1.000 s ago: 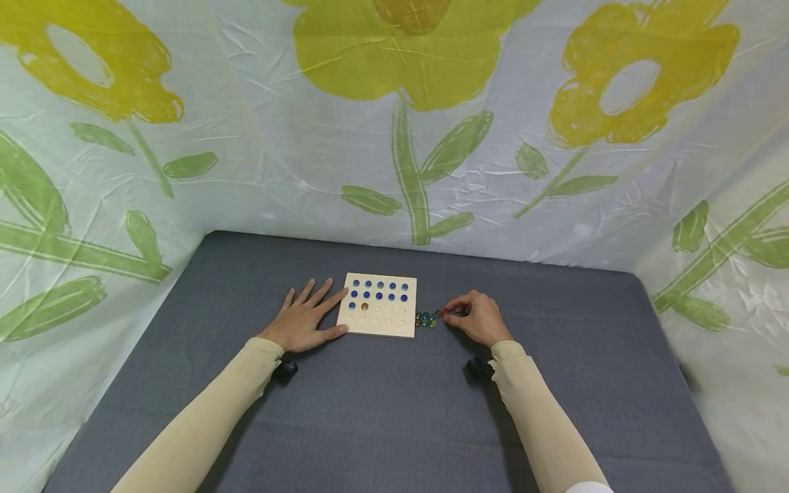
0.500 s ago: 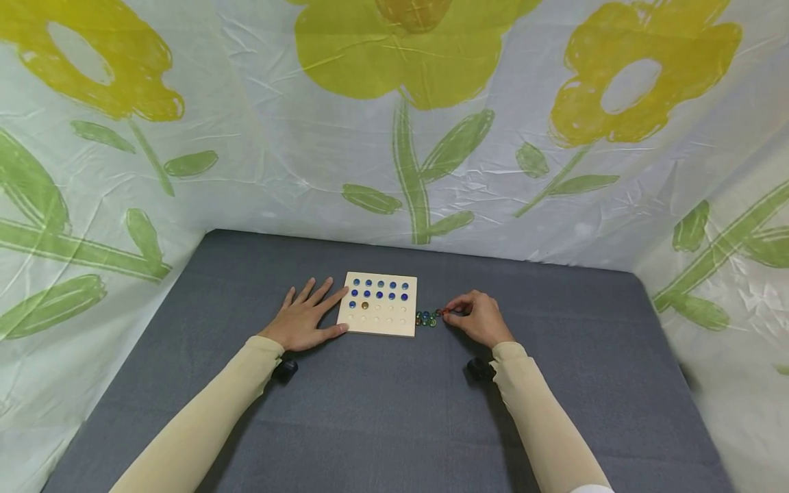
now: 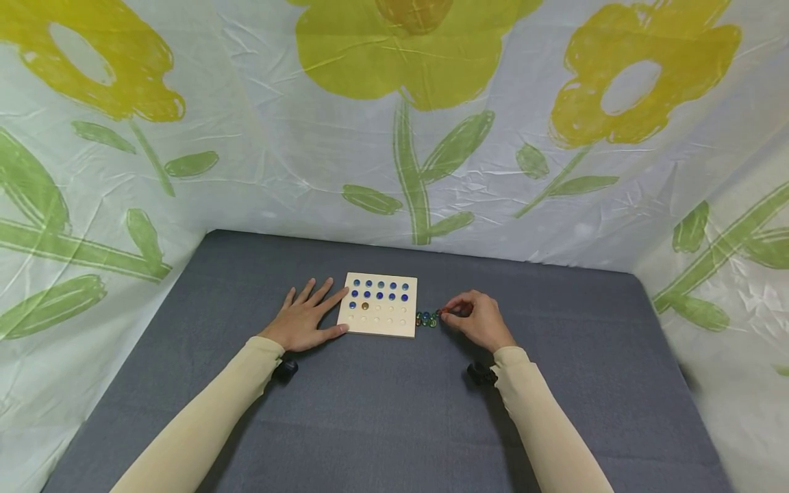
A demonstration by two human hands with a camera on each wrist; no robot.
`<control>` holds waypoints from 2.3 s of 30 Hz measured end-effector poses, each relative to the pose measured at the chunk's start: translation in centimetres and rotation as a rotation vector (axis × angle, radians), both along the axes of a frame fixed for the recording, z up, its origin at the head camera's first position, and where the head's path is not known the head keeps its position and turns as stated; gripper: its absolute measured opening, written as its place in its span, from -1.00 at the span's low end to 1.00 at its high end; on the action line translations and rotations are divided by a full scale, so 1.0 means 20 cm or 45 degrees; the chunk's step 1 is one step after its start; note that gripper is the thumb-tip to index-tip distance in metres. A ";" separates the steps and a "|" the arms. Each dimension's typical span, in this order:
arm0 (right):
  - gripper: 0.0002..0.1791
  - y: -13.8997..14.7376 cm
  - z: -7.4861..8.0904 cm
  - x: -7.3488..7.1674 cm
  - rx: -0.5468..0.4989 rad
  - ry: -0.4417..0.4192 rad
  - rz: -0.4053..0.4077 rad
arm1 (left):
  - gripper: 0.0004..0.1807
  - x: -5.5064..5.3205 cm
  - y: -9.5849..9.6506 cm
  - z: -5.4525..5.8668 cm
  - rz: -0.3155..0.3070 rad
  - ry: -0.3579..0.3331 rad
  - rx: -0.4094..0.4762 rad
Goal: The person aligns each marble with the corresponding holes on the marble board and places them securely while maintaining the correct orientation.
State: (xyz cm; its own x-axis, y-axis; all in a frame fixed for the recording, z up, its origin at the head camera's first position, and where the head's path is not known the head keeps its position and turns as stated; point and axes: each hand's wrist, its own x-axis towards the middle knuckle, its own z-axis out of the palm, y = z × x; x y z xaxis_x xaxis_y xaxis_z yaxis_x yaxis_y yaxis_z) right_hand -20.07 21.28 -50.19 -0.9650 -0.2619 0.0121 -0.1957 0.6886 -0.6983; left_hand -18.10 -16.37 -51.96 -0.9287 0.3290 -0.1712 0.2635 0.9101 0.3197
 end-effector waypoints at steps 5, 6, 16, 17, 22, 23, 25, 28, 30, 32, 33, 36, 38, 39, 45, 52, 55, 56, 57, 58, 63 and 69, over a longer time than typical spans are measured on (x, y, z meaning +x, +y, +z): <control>-0.84 -0.02 0.01 0.02 -0.033 0.033 0.000 | -0.08 0.00 0.00 0.00 0.000 -0.004 0.002; -0.84 -0.03 0.01 0.02 -0.044 0.039 0.003 | -0.08 0.00 0.00 0.00 -0.001 -0.003 0.003; -0.84 -0.14 0.03 0.05 -0.153 0.077 0.029 | -0.08 0.00 0.00 -0.01 0.000 0.002 0.000; -0.84 -0.15 0.03 0.05 -0.161 0.083 0.032 | -0.08 0.00 0.00 0.00 0.000 0.002 -0.002; -0.84 -0.22 0.03 0.06 -0.186 0.088 0.047 | -0.08 0.00 0.00 0.00 -0.006 0.003 -0.005; -0.84 -0.24 0.02 0.06 -0.188 0.091 0.050 | -0.08 0.00 0.00 0.00 -0.007 0.000 -0.006; -0.84 -0.26 0.02 0.06 -0.191 0.097 0.054 | -0.09 0.00 0.00 0.01 -0.009 -0.003 -0.004; -0.85 -0.30 0.02 0.05 -0.194 0.110 0.055 | -0.09 0.00 0.00 0.01 -0.010 -0.005 0.001; -0.85 -0.33 0.02 0.05 -0.198 0.112 0.059 | -0.09 0.00 0.01 0.01 -0.008 -0.004 0.002; -0.85 -0.35 0.03 0.05 -0.198 0.106 0.059 | -0.09 0.00 0.00 0.01 -0.007 -0.006 -0.002; -0.85 -0.36 0.03 0.05 -0.198 0.101 0.060 | -0.09 0.00 0.00 0.01 -0.006 -0.006 0.000; -0.86 -0.39 0.03 0.04 -0.194 0.100 0.059 | -0.08 0.00 0.00 0.01 -0.006 -0.010 -0.005; -0.86 -0.41 0.02 0.04 -0.186 0.105 0.056 | -0.08 0.00 0.00 0.00 -0.006 -0.010 -0.004; -0.86 -0.42 0.03 0.04 -0.181 0.107 0.054 | -0.08 0.00 0.00 0.00 -0.007 -0.011 -0.002; -0.87 -0.47 0.02 0.03 -0.142 0.101 0.039 | -0.07 -0.01 0.00 -0.02 -0.002 -0.013 0.001; -0.85 -0.53 0.01 0.01 -0.082 0.108 0.010 | -0.08 -0.01 0.00 0.01 0.000 -0.017 -0.021; -0.85 -0.55 0.01 0.00 -0.017 0.157 0.031 | -0.08 -0.01 0.01 0.01 0.004 -0.024 -0.027; -0.85 -0.56 0.01 0.00 0.004 0.176 0.044 | -0.08 -0.01 0.01 0.01 0.005 -0.027 -0.028; -0.85 -0.56 0.01 -0.01 0.029 0.196 0.057 | -0.08 -0.01 0.01 0.01 0.006 -0.030 -0.029; -0.86 -0.57 0.01 -0.01 0.054 0.214 0.070 | -0.08 -0.01 0.01 0.00 0.006 -0.034 -0.029; -0.88 -0.59 0.00 -0.02 0.137 0.261 0.102 | -0.08 -0.01 0.00 0.00 0.001 -0.029 -0.010; -0.87 -0.62 0.00 -0.02 0.191 0.270 0.109 | -0.08 0.00 0.00 0.01 -0.002 -0.026 -0.004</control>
State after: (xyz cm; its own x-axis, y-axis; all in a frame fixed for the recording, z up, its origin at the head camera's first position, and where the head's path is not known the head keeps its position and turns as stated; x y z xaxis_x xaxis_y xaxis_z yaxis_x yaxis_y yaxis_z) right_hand -20.51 8.96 -50.17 -0.9193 -0.3566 0.1668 -0.3887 0.7557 -0.5270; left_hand -18.12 -16.38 -51.81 -0.9244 0.3298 -0.1915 0.2581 0.9108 0.3222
